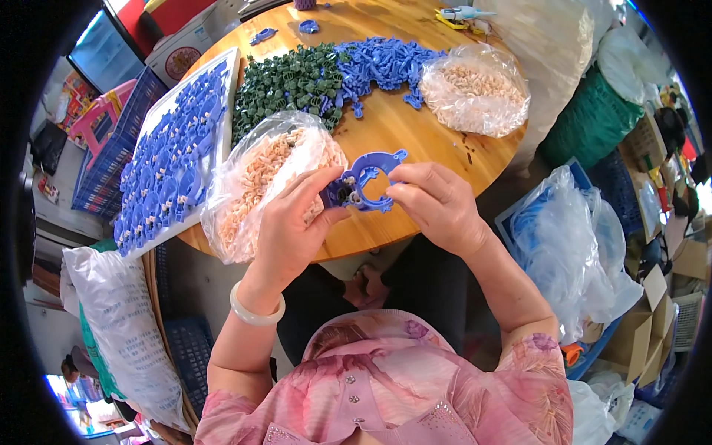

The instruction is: Assembling small plastic components into toy bases at a workbench.

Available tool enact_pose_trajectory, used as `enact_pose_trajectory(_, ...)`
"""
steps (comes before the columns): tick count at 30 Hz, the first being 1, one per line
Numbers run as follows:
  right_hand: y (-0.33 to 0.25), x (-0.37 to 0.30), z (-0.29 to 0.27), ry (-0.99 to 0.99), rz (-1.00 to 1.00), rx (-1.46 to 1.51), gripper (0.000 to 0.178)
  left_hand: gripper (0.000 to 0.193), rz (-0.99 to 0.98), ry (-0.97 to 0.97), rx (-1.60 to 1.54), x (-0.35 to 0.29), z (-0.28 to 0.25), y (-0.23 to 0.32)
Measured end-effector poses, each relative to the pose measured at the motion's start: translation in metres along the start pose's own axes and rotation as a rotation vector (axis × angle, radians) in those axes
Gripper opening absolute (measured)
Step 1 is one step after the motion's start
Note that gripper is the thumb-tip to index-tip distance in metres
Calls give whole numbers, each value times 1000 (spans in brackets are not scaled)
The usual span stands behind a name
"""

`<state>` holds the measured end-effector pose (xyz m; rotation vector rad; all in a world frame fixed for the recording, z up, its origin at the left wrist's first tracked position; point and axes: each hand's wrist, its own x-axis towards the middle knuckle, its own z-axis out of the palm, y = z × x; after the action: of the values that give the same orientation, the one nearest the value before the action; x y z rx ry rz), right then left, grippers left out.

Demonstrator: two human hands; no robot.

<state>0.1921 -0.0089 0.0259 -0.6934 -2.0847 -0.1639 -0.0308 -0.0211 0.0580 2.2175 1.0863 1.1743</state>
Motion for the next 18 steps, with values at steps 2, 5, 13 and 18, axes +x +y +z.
enact_pose_trajectory(2, 2, 4, 1, 15, -47, -37, 29, 44, 33, 12, 44, 2, -1, -1)
enact_pose_trajectory(5, 2, 12, 5, 36, -64, -28, 30, 44, 95, 2, 120, 5, -9, -4)
enact_pose_trajectory(13, -5, 15, 13, 172, 233, 100, 39, 42, 204, 42, 208, 9, -39, -8)
enact_pose_trajectory(18, -17, 12, 15, -135, 499, 204, 42, 39, 159, 140, 434, 29, -107, -37)
